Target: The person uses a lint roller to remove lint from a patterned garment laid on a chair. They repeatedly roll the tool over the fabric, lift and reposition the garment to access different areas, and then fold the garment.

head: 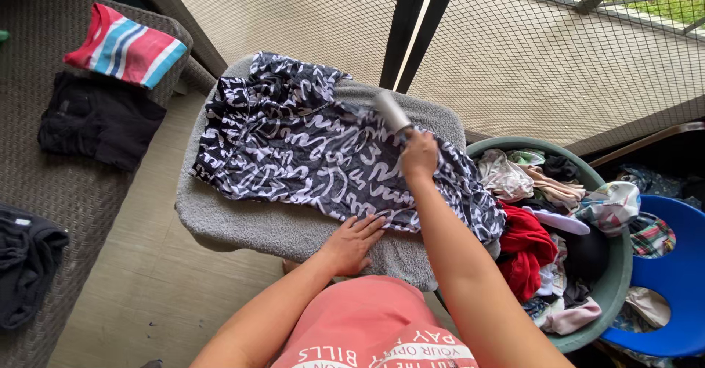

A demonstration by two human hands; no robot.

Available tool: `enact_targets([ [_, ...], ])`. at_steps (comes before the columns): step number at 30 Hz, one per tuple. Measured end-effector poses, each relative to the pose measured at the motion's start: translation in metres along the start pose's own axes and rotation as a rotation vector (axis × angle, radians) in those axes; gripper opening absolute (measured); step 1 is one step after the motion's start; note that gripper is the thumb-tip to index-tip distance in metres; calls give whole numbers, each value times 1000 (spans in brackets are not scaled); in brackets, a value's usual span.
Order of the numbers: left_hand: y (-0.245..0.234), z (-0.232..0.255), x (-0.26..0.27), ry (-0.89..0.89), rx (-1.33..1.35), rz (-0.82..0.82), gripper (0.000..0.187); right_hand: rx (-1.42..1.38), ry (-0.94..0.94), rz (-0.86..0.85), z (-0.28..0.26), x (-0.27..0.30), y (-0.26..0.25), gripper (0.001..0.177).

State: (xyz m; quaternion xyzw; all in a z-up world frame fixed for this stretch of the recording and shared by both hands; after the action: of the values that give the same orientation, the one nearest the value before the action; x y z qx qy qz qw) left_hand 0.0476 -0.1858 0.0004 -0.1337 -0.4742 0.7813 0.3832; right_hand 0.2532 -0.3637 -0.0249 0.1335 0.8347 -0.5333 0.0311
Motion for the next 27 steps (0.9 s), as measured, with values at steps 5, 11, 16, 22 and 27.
enact_targets([
  [5,-3,-32,13,21,24,333,35,-221,135,70,44,-7,-38,35],
  [11,-5,-70,3,9,37,573,22,-55,146,-109,111,-10,-31,43],
  [16,-41,-98,30,-198,14,612,11,-12,159,-311,102,-29,-14,29],
  [22,-77,-137,120,-401,-146,759,27,-385,217,-468,26,-33,6,23],
  [27,-81,-159,165,-686,-90,756,13,-341,64,-394,-40,-33,8,23],
])
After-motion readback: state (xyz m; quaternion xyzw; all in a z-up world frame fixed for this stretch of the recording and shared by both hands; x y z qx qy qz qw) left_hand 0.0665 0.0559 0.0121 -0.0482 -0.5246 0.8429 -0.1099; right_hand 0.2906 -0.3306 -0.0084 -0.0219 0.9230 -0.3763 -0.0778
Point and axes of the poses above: each hand's wrist, its own x-axis away from the middle knuckle, its own y-axis out of the palm, z = x × y, the point moved 4 cm from there along -x, towards the middle knuckle, and after that the axes turned 6 degrees about x, right-handed, at the moved point
